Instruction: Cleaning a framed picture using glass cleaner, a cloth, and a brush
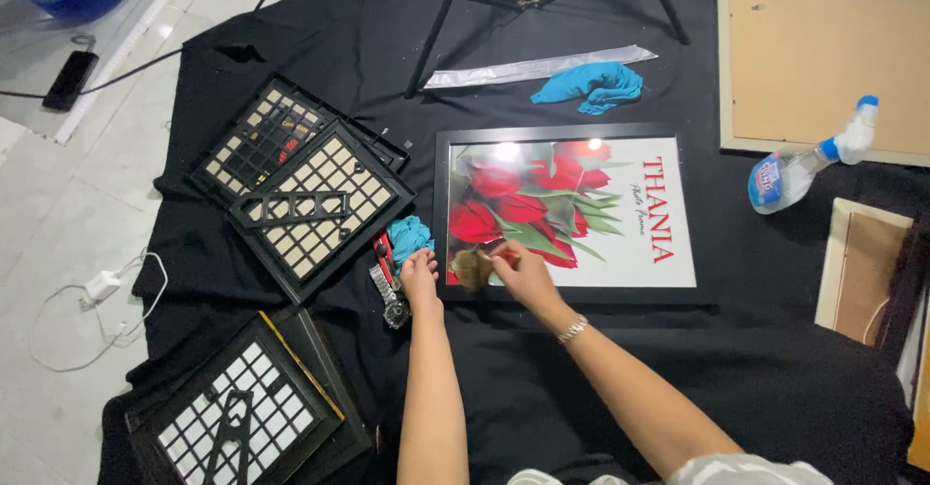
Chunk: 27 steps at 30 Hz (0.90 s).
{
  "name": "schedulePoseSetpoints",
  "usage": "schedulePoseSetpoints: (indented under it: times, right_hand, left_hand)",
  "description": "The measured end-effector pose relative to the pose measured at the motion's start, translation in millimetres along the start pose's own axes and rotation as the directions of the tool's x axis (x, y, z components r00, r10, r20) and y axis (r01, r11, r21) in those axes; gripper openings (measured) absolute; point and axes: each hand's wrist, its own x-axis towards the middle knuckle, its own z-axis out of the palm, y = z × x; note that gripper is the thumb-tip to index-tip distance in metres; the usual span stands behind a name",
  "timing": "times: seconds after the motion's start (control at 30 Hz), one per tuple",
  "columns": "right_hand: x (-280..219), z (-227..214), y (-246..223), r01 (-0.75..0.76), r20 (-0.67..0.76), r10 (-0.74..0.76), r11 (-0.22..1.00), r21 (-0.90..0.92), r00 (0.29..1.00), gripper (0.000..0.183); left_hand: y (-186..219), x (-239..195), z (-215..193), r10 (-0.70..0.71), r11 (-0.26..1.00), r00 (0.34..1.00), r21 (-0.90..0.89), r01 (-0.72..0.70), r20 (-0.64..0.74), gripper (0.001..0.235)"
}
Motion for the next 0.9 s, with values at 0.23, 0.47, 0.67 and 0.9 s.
schedulePoseSetpoints:
  times: [0.23, 0.47, 0.67, 0.9]
  right_hand:
    - [-9.5, -124.0, 43.9, -0.145, -0.089, 0.134, 0.981, -0.126, 0.987, 0.022]
    - [-26.2, -270.6, 103.8, -0.322, -0.303, 0.202, 0.846, -0.426, 0.931, 0.02]
    - [-52.5, -277.0, 54.4, -0.326, -0.358, 0.149, 0.798, -0.507, 0.922, 0.021]
    - [-0.2, -258.2, 62.5, -0.232, -0.232, 0.105, 0.737, -0.634, 0.967, 0.026]
  left_hand:
    - [5.3, -6.9, -1.6, 0.021, 1.0, 1.0, 0.016, -0.021, 0.018, 0.022]
    - [12.1, -17.1, -2.5, 0.032, 0.999, 0.999, 0.038, -0.033, 0.022, 0.022]
    - [7.0, -7.8, -0.4, 0.035, 0.997, 0.999, 0.067, -0.037, 0.031, 0.024]
    - [-0.1, 6.8, -1.3, 0.003, 0.998, 1.0, 0.063, -0.005, 0.024, 0.023]
